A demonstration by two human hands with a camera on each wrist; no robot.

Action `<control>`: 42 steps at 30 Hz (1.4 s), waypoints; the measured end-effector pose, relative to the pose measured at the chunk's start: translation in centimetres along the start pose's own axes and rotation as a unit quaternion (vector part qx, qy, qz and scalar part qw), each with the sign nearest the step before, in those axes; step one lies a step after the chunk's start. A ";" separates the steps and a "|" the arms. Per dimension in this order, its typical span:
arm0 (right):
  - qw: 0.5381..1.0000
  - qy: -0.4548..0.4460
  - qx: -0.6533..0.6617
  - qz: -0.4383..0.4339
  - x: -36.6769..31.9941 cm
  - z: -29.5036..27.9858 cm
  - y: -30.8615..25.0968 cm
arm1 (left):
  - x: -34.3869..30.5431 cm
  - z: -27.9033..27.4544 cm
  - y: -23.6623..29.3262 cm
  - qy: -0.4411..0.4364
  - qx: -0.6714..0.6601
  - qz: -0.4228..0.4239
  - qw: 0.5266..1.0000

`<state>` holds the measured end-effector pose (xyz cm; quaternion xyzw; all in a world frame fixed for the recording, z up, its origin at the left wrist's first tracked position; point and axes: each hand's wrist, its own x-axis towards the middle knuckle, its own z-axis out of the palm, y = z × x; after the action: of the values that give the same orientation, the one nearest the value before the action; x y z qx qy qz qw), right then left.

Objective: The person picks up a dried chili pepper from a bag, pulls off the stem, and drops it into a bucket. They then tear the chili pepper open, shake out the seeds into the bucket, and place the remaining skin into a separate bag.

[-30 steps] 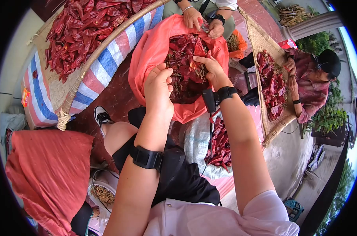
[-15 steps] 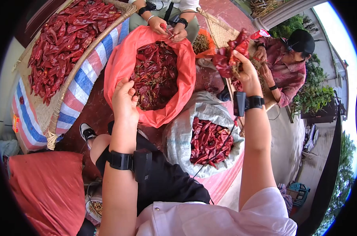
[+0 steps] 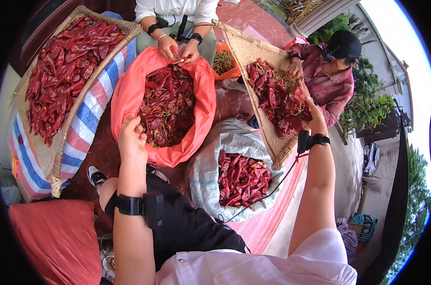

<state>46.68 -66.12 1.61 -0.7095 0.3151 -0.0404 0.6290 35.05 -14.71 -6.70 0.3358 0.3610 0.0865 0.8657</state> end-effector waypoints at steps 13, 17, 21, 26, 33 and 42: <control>0.906 0.005 -0.382 -0.184 0.7 0.5 1.5 | -0.2 0.2 0.2 -0.005 0.012 -0.007 1.000; 0.809 -0.026 -0.464 -0.361 -2.7 3.1 2.6 | -0.2 0.2 0.1 -0.006 0.013 -0.010 1.000; 0.840 -0.300 -0.427 -0.150 -4.3 5.5 4.0 | -0.1 0.0 0.2 -0.010 0.017 -0.013 1.000; 0.870 -0.202 -0.443 -0.081 -2.3 5.5 4.9 | -0.1 0.0 0.2 -0.016 0.014 -0.014 1.000; 0.732 -0.176 -0.624 -0.212 -3.3 7.6 4.8 | 0.3 0.1 -0.1 -0.020 0.005 -0.020 1.000; 0.640 -0.135 -0.736 -0.175 -7.3 13.9 2.9 | -0.3 0.1 0.6 -0.031 -0.006 -0.014 0.999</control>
<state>46.03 -50.47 -1.39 -0.9776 0.0221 0.1915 -0.0840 34.93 -14.45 -6.06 0.3280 0.3384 0.0667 0.8795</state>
